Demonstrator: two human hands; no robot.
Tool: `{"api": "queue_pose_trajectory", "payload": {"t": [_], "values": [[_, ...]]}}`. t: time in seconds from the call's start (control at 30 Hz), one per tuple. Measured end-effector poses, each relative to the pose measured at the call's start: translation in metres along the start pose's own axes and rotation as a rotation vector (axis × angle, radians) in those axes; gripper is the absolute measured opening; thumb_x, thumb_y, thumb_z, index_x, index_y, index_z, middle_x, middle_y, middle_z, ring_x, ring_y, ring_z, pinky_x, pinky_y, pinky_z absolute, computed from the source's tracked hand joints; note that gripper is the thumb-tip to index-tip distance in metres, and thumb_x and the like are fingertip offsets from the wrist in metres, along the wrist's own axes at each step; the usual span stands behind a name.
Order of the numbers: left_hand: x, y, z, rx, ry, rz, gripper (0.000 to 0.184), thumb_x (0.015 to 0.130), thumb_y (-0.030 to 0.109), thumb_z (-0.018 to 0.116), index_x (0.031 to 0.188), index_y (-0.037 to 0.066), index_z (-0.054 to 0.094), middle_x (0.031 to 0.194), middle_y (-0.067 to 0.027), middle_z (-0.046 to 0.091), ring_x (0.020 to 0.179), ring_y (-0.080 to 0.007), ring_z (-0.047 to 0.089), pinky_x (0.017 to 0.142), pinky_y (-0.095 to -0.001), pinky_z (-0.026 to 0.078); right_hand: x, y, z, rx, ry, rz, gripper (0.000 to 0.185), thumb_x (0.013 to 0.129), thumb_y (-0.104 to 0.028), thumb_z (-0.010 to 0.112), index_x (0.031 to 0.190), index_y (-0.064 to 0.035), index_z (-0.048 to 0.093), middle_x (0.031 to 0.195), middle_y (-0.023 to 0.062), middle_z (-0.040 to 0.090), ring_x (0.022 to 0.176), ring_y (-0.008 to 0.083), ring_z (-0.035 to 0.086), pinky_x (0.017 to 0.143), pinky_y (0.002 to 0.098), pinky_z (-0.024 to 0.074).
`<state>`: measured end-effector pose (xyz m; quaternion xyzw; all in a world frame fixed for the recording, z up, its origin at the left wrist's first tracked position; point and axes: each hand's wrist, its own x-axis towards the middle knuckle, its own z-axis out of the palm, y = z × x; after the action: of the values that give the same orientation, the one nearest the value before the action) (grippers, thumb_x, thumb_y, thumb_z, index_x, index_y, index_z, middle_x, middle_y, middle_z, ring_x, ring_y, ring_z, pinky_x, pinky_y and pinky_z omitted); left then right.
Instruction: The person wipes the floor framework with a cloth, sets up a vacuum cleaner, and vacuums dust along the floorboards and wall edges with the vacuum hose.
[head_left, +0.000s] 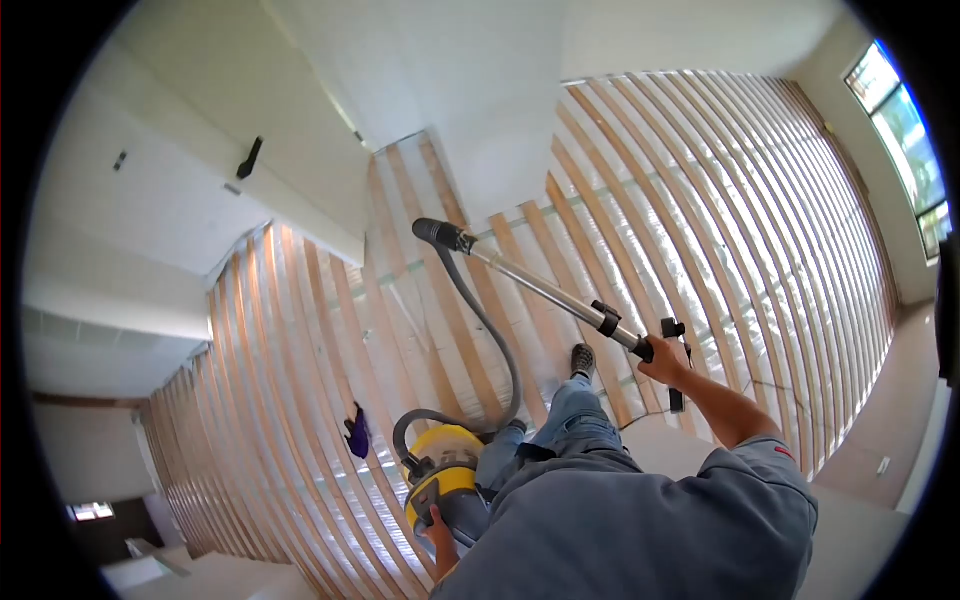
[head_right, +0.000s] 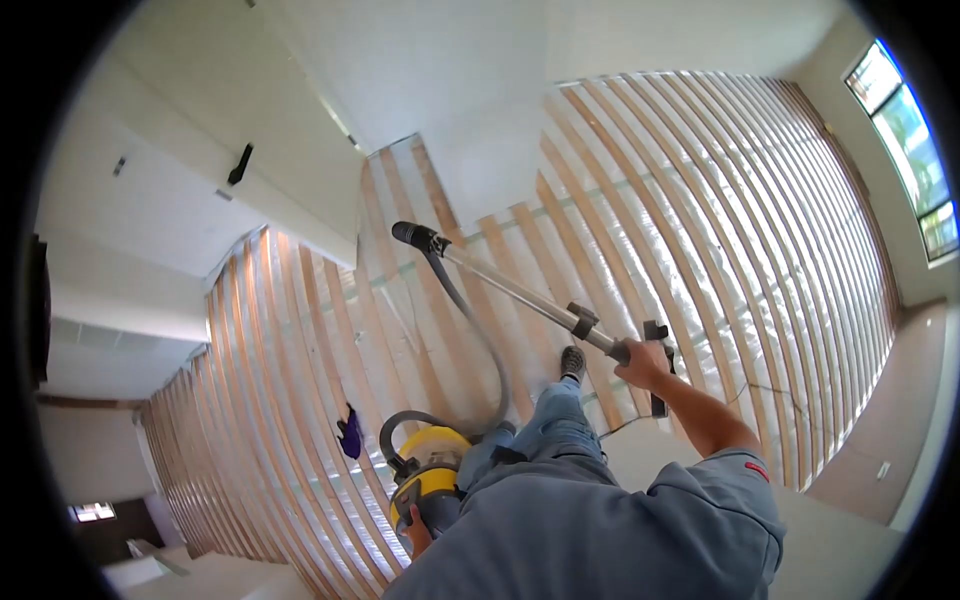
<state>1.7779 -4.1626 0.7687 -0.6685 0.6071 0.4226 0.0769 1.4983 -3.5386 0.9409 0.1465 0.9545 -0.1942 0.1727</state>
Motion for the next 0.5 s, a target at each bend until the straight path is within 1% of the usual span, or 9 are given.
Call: {"api": "queue_pose_trajectory", "payload": {"t": [0.1,0.13,0.23,0.3,0.33,0.37,0.43,0.47,0.5], "values": [[-0.056,0.044,0.035,0.228,-0.004,0.101,0.141,0.072,0.078,0.085,0.160,-0.009,0.017,0.158,-0.0313,0.045,0.143,-0.0444,0.051,0.122,-0.0441,0.040,0.003,0.082,-0.046,0.067,-0.020,0.124,0.037,0.075,-0.030,0.077,0.107,-0.0111,0.075,0.095,0.0191,0.076,0.094,0.0417,0.073,0.087,0.0501,0.0581],[-0.101,0.073,0.046,0.259,-0.014,0.147,0.141,0.072,0.078,0.085,0.160,-0.009,0.017,0.158,-0.0313,0.045,0.143,-0.0444,0.051,0.122,-0.0441,0.040,0.006,0.115,-0.057,0.067,0.009,0.132,0.037,0.075,-0.030,0.078,0.107,-0.0112,0.076,0.095,0.0191,0.076,0.095,0.0415,0.073,0.087,0.0495,0.0580],[-0.142,0.110,0.114,0.406,0.016,0.204,0.143,0.073,0.078,0.083,0.159,-0.013,0.013,0.156,-0.0332,0.047,0.143,-0.0455,0.051,0.119,-0.0442,0.042,0.013,0.213,-0.087,0.108,0.093,0.191,0.039,0.074,-0.031,0.079,0.108,-0.0115,0.076,0.097,0.0189,0.077,0.096,0.0416,0.073,0.088,0.0494,0.0574],[-0.169,0.135,0.156,0.505,0.036,0.214,0.145,0.074,0.079,0.082,0.158,-0.015,0.011,0.154,-0.0345,0.048,0.142,-0.0462,0.051,0.118,-0.0443,0.044,0.020,0.277,-0.106,0.111,0.265,0.246,0.041,0.071,-0.035,0.079,0.103,-0.0090,0.075,0.085,0.0213,0.074,0.085,0.0434,0.072,0.080,0.0524,0.0576],[-0.178,0.151,0.171,0.557,0.047,0.231,0.145,0.075,0.079,0.081,0.158,-0.016,0.010,0.153,-0.0351,0.049,0.142,-0.0466,0.051,0.117,-0.0443,0.044,0.024,0.308,-0.111,0.184,0.369,0.287,0.043,0.072,-0.037,0.079,0.103,-0.0075,0.075,0.086,0.0221,0.074,0.086,0.0438,0.072,0.081,0.0526,0.0575],[-0.194,0.173,0.184,0.604,0.042,0.249,0.146,0.075,0.079,0.081,0.158,-0.017,0.009,0.152,-0.0358,0.049,0.142,-0.0470,0.051,0.116,-0.0444,0.045,0.024,0.330,-0.124,0.234,0.375,0.381,0.043,0.072,-0.036,0.078,0.102,-0.0050,0.075,0.087,0.0241,0.074,0.086,0.0447,0.072,0.081,0.0518,0.0569],[-0.230,0.214,0.208,0.782,-0.028,0.344,0.143,0.081,0.079,0.076,0.154,-0.023,0.009,0.151,-0.0367,0.050,0.142,-0.0480,0.051,0.114,-0.0443,0.046,0.019,0.374,-0.143,0.307,0.374,0.570,0.045,0.074,-0.040,0.074,0.102,-0.0051,0.074,0.091,0.0239,0.075,0.090,0.0447,0.071,0.082,0.0523,0.0552],[-0.230,0.225,0.228,0.709,-0.003,0.426,0.137,0.084,0.077,0.075,0.150,-0.026,0.013,0.149,-0.0358,0.052,0.137,-0.0470,0.054,0.113,-0.0439,0.047,0.019,0.390,-0.147,0.363,0.441,0.631,0.044,0.074,-0.040,0.073,0.099,-0.0041,0.074,0.090,0.0240,0.074,0.088,0.0450,0.071,0.081,0.0524,0.0545],[-0.238,0.240,0.242,0.712,0.003,0.438,0.137,0.084,0.077,0.075,0.150,-0.026,0.013,0.149,-0.0358,0.052,0.137,-0.0470,0.054,0.113,-0.0439,0.047,0.018,0.407,-0.149,0.418,0.502,0.685,0.044,0.073,-0.041,0.072,0.096,-0.0031,0.074,0.089,0.0242,0.074,0.087,0.0452,0.070,0.080,0.0524,0.0537]]}}
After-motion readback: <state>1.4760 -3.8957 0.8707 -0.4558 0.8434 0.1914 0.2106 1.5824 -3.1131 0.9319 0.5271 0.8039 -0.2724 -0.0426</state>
